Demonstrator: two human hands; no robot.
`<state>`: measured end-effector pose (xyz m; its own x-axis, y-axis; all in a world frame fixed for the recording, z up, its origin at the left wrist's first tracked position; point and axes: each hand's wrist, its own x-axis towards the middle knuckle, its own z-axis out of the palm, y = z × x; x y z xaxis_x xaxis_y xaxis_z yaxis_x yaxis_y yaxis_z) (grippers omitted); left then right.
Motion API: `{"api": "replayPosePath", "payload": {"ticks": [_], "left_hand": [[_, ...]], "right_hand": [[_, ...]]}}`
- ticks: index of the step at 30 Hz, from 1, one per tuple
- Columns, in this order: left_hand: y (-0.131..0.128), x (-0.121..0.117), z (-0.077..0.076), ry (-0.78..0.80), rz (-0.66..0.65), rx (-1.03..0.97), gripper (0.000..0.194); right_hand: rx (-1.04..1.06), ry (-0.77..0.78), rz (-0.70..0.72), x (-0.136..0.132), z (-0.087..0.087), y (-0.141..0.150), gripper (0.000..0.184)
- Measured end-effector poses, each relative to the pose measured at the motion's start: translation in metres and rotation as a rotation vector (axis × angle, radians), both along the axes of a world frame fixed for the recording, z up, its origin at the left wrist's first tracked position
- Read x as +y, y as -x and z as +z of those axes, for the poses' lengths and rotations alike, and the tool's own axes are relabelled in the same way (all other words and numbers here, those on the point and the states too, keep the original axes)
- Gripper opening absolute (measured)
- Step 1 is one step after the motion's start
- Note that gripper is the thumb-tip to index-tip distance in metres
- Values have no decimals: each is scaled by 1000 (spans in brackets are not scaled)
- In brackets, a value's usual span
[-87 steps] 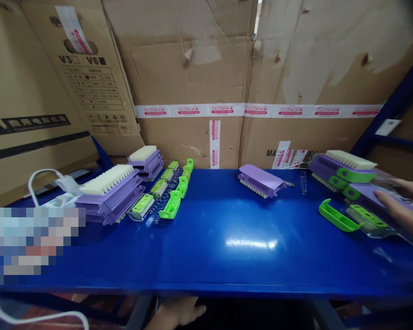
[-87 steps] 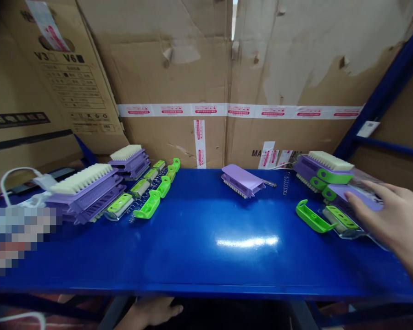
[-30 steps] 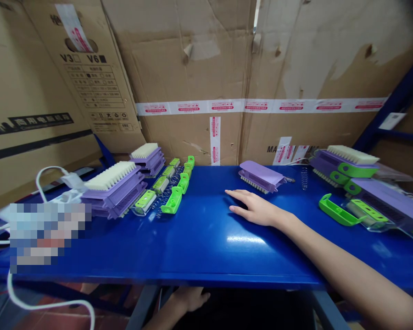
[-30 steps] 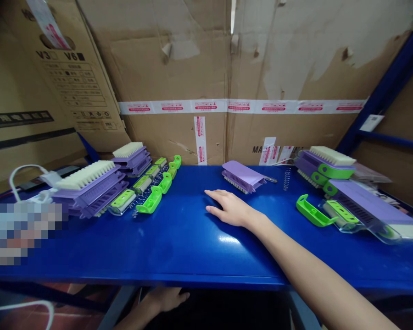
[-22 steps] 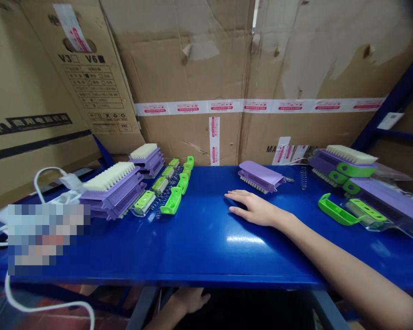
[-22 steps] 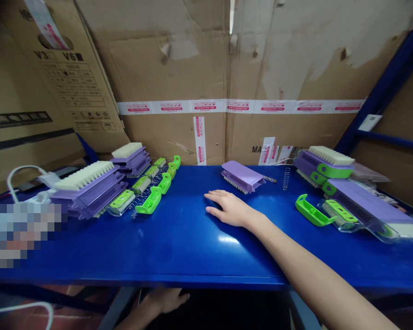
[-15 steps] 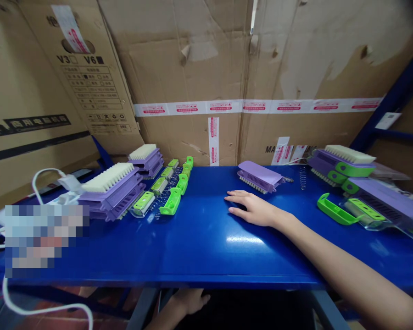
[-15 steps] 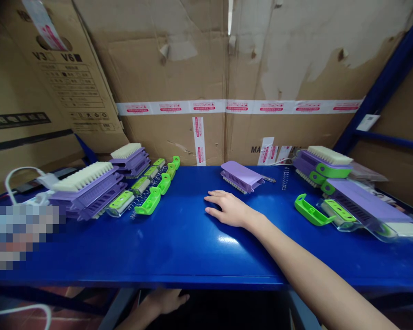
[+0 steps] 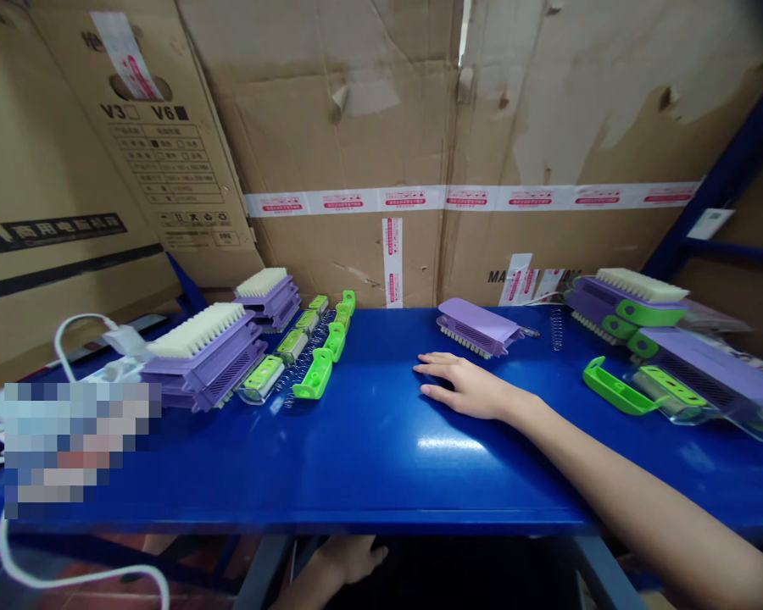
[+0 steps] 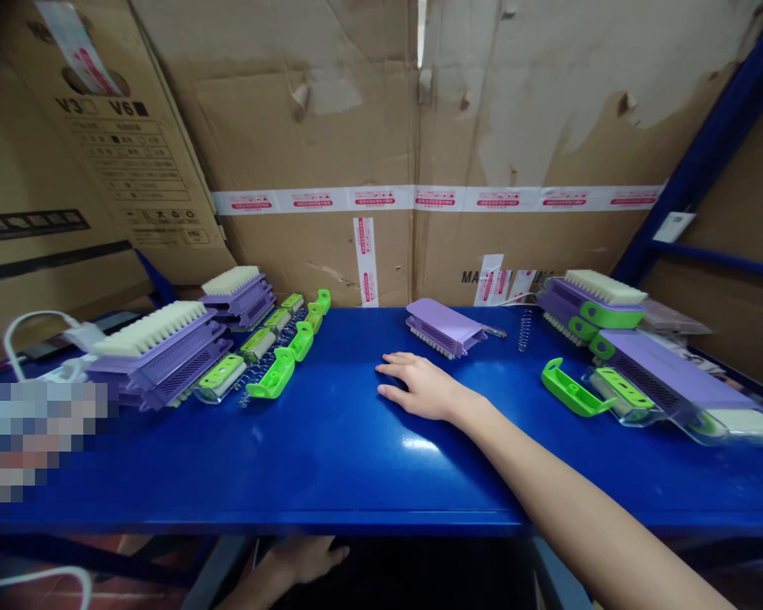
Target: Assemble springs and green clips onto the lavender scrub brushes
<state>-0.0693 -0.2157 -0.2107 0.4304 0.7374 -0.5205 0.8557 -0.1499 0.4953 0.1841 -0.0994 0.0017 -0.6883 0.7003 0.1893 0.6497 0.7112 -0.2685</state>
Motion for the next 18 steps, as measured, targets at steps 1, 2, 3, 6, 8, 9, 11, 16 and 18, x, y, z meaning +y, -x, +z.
{"api": "replayPosePath", "payload": {"ticks": [1, 2, 3, 6, 8, 9, 11, 16, 18], "left_hand": [[-1, 0, 4, 5, -8, 17, 60], [-3, -1, 8, 0, -6, 19, 59], [-4, -1, 12, -5, -15, 19, 59], [-5, -1, 16, -15, -19, 15, 58], [-5, -1, 15, -13, -13, 15, 57], [-5, -1, 15, -15, -11, 14, 57], [-4, -1, 13, -22, -5, 0, 57], [-2, -1, 5, -23, 3, 6, 60], [0, -1, 0, -39, 3, -16, 59]], "right_hand": [[-1, 1, -3, 0, 0, 0, 51], [-1, 2, -4, 0, 0, 0, 51], [0, 1, -6, 0, 0, 0, 51], [0, 0, -10, -1, 0, 0, 51], [-2, -2, -11, -1, 0, -1, 51], [-1, -3, -10, -1, 0, 0, 51], [2, -3, -7, 0, -1, 0, 51], [11, -10, 0, 0, -2, 0, 50], [18, -13, 4, 1, -2, 0, 50]]}}
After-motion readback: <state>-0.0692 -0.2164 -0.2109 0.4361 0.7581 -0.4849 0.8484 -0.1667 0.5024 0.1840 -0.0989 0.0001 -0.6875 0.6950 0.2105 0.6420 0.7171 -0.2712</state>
